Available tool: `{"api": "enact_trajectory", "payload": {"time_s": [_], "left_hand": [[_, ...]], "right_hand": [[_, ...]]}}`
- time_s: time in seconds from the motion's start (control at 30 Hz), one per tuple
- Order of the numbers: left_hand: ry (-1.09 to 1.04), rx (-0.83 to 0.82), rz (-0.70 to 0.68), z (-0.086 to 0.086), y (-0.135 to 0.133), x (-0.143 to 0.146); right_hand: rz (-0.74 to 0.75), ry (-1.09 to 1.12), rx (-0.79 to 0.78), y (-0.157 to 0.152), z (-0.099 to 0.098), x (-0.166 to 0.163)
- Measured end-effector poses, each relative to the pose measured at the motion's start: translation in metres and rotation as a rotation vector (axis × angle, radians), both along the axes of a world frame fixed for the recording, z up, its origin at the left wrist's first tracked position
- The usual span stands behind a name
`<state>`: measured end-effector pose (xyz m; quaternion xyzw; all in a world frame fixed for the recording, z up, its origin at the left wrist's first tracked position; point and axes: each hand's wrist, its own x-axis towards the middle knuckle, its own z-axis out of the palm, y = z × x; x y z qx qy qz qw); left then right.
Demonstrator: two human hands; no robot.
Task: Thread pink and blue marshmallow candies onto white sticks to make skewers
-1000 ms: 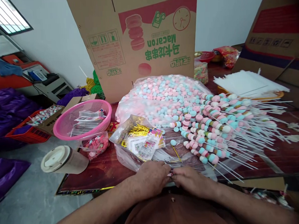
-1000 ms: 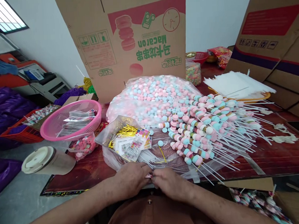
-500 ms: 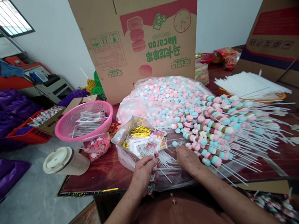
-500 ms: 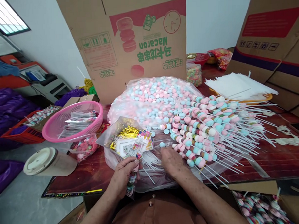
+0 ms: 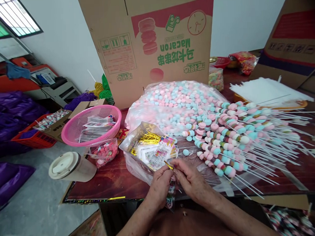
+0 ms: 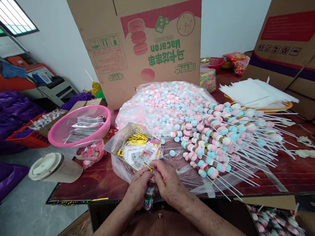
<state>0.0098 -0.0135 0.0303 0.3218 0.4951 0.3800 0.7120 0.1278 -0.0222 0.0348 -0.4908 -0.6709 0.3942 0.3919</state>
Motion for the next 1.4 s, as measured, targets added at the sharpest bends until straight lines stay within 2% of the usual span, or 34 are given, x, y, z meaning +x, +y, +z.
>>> {"api": "enact_trajectory", "payload": {"time_s": [0.1,0.17,0.23,0.3,0.37,0.47,0.6,0.67,0.73,0.8,0.87,0.93,1.0,1.07,1.17,1.23,1.3,1.4], "left_hand": [[0.021,0.108,-0.075,0.001,-0.004,-0.004],[0.028,0.180,-0.065,0.000,-0.006,-0.005],[-0.041,0.157,0.017,-0.001,-0.007,-0.003],[-0.158,0.084,0.109,-0.002,-0.006,0.000],[-0.252,0.042,0.146,-0.001,-0.005,0.001],[-0.297,-0.038,0.075,0.004,-0.003,-0.003],[-0.359,-0.239,-0.196,0.009,0.002,-0.015],[-0.375,-0.278,-0.272,0.010,0.004,-0.019],[-0.370,-0.283,-0.278,0.010,0.005,-0.020],[-0.351,-0.267,-0.216,0.009,0.004,-0.018],[-0.320,-0.252,-0.104,0.008,0.003,-0.013],[-0.289,-0.256,0.007,0.006,0.001,-0.008],[-0.269,-0.244,0.079,0.005,-0.001,-0.004],[-0.215,-0.153,0.094,0.006,-0.002,-0.003],[-0.014,0.096,-0.023,0.009,0.000,-0.005],[0.092,0.196,-0.121,0.010,0.003,-0.007],[0.075,0.152,-0.127,0.010,0.007,-0.008],[0.016,0.037,-0.038,0.006,0.010,-0.005]], "right_hand": [[-0.027,-0.101,-0.026,0.002,-0.005,0.004],[-0.038,-0.192,0.002,0.001,-0.006,0.005],[-0.058,-0.226,0.068,0.000,-0.006,0.003],[-0.145,-0.180,0.118,-0.002,-0.006,0.001],[-0.210,-0.073,0.060,-0.003,-0.003,0.002],[-0.032,0.014,-0.040,-0.003,0.009,0.010],[0.209,-0.032,0.140,0.000,0.030,0.024],[0.331,0.002,0.107,0.003,0.035,0.028],[0.389,-0.012,0.044,0.006,0.033,0.027],[0.281,-0.101,0.074,0.008,0.025,0.022],[0.087,-0.201,0.161,0.009,0.015,0.016],[-0.018,-0.265,0.225,0.007,0.008,0.011],[0.016,-0.306,0.249,0.006,0.006,0.012],[0.083,-0.348,0.270,0.005,0.007,0.016],[0.121,-0.468,0.367,0.005,0.007,0.021],[0.094,-0.562,0.455,0.005,0.004,0.021],[0.048,-0.609,0.543,0.004,-0.001,0.018],[-0.004,-0.640,0.688,0.006,-0.005,0.017]]}}
